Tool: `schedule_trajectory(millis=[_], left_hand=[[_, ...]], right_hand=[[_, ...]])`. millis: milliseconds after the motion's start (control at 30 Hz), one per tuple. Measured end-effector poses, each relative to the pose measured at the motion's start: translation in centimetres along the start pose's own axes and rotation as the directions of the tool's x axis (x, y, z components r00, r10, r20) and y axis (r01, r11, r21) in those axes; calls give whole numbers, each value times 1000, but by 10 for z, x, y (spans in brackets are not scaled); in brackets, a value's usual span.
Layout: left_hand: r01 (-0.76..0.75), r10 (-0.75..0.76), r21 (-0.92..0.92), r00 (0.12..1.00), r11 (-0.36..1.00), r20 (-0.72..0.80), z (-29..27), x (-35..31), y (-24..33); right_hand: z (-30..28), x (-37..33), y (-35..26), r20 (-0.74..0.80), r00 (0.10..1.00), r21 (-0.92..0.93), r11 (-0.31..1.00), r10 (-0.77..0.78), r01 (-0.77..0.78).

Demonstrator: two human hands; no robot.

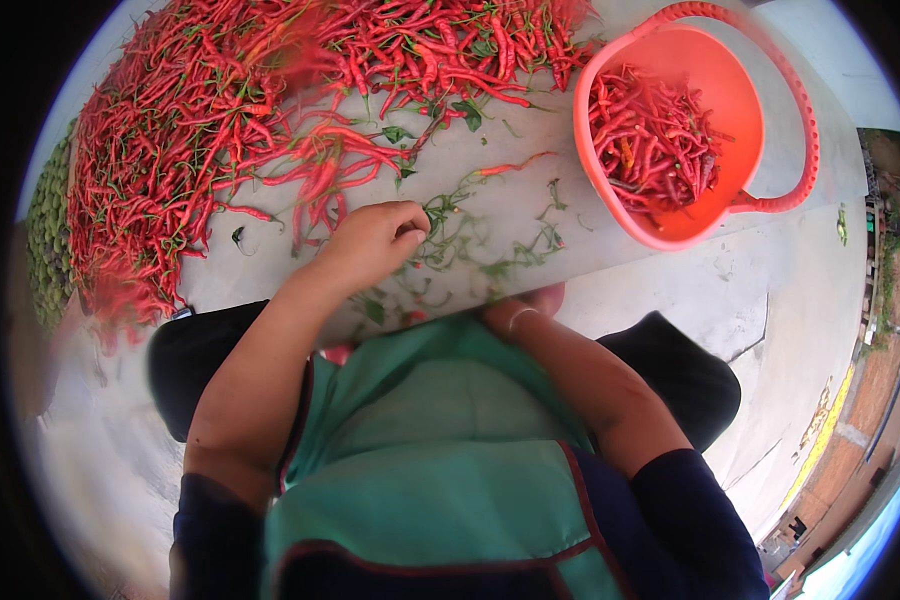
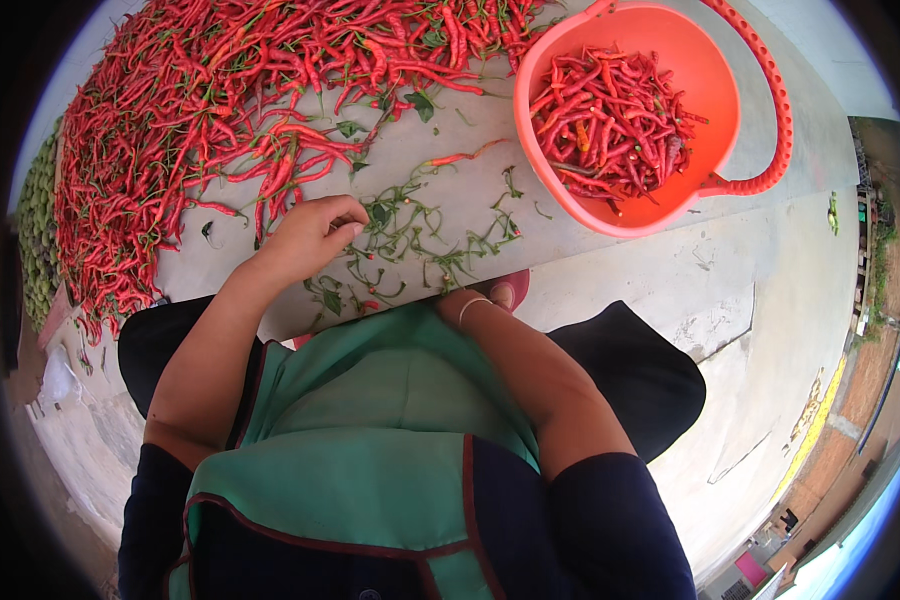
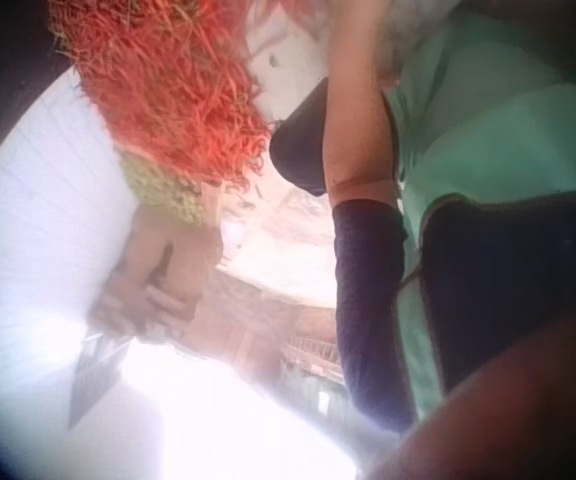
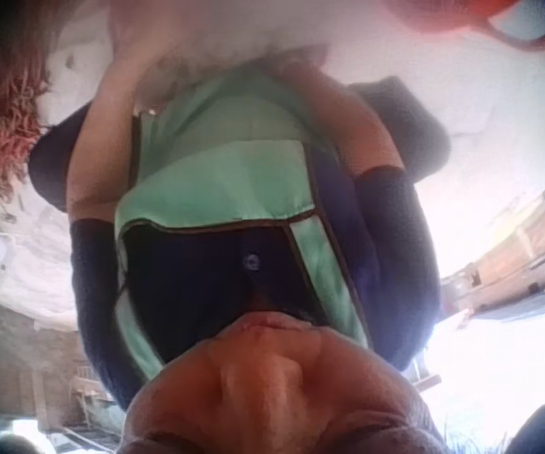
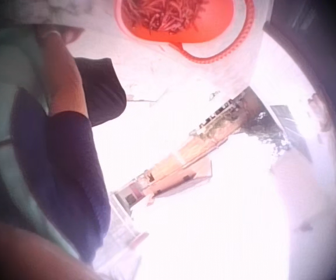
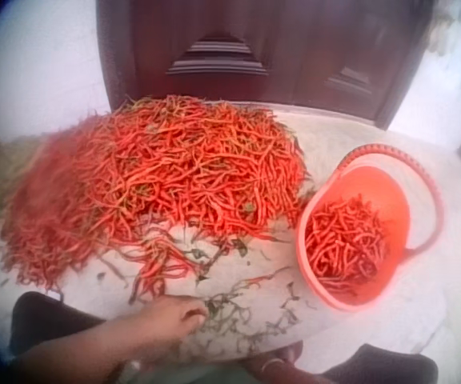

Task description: The person picks through a large pile of red chilis on the floor by hand, removing the stems and placing the chilis into a red bucket.

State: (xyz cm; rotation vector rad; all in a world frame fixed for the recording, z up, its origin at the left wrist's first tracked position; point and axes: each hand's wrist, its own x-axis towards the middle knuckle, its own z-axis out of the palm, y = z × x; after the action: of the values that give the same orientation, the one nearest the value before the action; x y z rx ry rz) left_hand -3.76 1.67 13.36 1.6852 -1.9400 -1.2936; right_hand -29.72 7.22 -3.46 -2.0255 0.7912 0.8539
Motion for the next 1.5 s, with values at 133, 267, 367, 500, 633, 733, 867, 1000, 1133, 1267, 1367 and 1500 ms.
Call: schedule_trajectory(millis=[133,267,367,500,633,733,867,1000,1133,1267,1367,1500], left_hand=[[-24,37,-195,997,981,61,-5,11,19],[-105,127,-513,992,852,7,-17,-1,47],[-310,203,-498,944,809,-259,-38,-15,61],[-267,127,-468,943,842,-309,-85,-33,50],[-75,3,-151,904,986,-428,-94,-50,49],[-209,140,-79,848,975,-511,-84,-55,38],[52,-106,-398,988,916,-115,-93,-53,17],[54,-162,-559,976,827,-145,-86,-47,18],[-113,196,231,904,966,-380,-77,-44,28],[-52,279,465,856,884,-434,-68,-41,32],[-43,254,510,901,859,-351,-64,-43,38],[-403,414,126,907,906,-74,-71,-52,38]], right_hand=[[-103,-91,-31,-143,982,174,973,-126,150],[-209,-172,-85,-324,939,482,834,-115,269],[-240,-186,-98,-543,767,458,645,-342,611],[-280,-180,-127,-679,637,232,717,-366,658],[-293,-133,-143,-828,472,29,816,-304,577],[-284,-105,-158,-690,557,-83,815,-462,574],[-280,-94,-157,-558,738,-19,894,-381,447],[-272,-81,-143,-668,643,-227,925,-374,303],[-267,-84,-149,-687,665,-220,956,-294,195],[-263,-87,-149,-655,725,-91,975,-211,201],[-260,-86,-137,-588,746,-159,949,-313,273],[-275,-122,-137,-199,884,81,892,-423,445]])
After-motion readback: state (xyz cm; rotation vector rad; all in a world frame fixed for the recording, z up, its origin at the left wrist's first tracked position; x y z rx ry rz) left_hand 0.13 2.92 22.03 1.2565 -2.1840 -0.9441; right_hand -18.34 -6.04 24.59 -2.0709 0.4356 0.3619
